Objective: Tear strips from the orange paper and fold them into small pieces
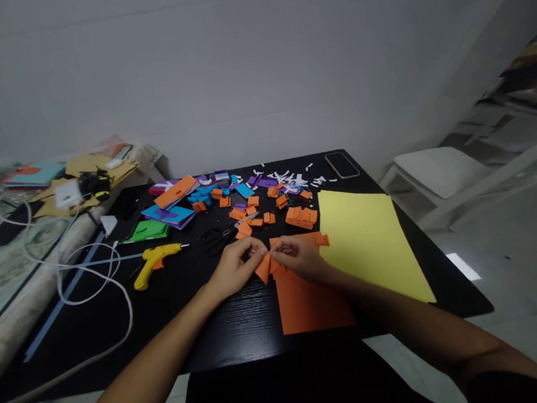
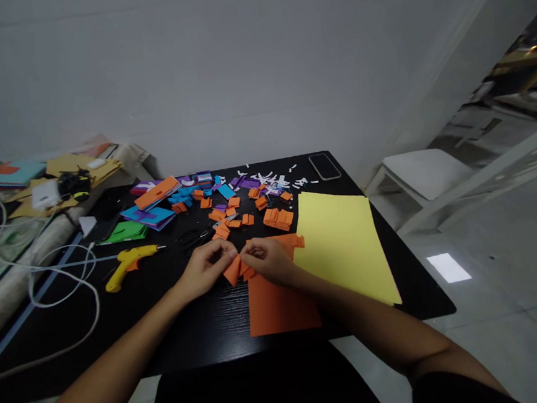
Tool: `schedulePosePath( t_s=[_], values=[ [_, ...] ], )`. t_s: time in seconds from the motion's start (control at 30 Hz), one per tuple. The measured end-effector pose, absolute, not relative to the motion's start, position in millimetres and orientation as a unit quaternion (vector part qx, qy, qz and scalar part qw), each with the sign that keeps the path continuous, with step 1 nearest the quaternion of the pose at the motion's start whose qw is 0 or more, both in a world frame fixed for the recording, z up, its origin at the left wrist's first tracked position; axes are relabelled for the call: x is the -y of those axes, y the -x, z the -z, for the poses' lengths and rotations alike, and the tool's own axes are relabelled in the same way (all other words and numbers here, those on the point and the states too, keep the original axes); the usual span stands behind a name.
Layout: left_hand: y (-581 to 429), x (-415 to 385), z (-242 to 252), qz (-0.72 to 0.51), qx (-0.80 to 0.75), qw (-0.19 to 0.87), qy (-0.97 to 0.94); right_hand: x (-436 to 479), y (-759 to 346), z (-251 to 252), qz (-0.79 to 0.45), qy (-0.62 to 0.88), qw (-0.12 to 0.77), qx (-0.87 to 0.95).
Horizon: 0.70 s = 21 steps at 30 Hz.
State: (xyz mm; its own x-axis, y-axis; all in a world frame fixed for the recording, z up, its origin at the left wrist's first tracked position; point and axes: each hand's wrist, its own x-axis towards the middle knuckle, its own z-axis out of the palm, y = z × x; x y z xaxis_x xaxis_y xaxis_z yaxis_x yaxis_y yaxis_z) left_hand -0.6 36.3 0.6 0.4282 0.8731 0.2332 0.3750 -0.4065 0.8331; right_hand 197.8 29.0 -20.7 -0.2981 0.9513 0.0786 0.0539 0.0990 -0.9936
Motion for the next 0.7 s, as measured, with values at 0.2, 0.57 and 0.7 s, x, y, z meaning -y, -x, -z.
schedulePosePath(
  t_s=[0.2,0.57,0.7],
  values=[
    [0.9,-36.5,1.9,-0.336,-0.407,0.367,-0.766,-29.4,-197.4,22.2,-0.516,0.421,0.415,0.62],
    [2.7,-38.0,1.6,-0.33,-0.42,0.377,-0.757,-29.8,-198.7,19.4,-0.519,0.419,0.407,0.624],
    [1.6,-38.2,1.6,-0.337,-0.43,0.387,-0.743,-30.5,-197.9,21.0,-0.532,0.406,0.413,0.618]
  ],
)
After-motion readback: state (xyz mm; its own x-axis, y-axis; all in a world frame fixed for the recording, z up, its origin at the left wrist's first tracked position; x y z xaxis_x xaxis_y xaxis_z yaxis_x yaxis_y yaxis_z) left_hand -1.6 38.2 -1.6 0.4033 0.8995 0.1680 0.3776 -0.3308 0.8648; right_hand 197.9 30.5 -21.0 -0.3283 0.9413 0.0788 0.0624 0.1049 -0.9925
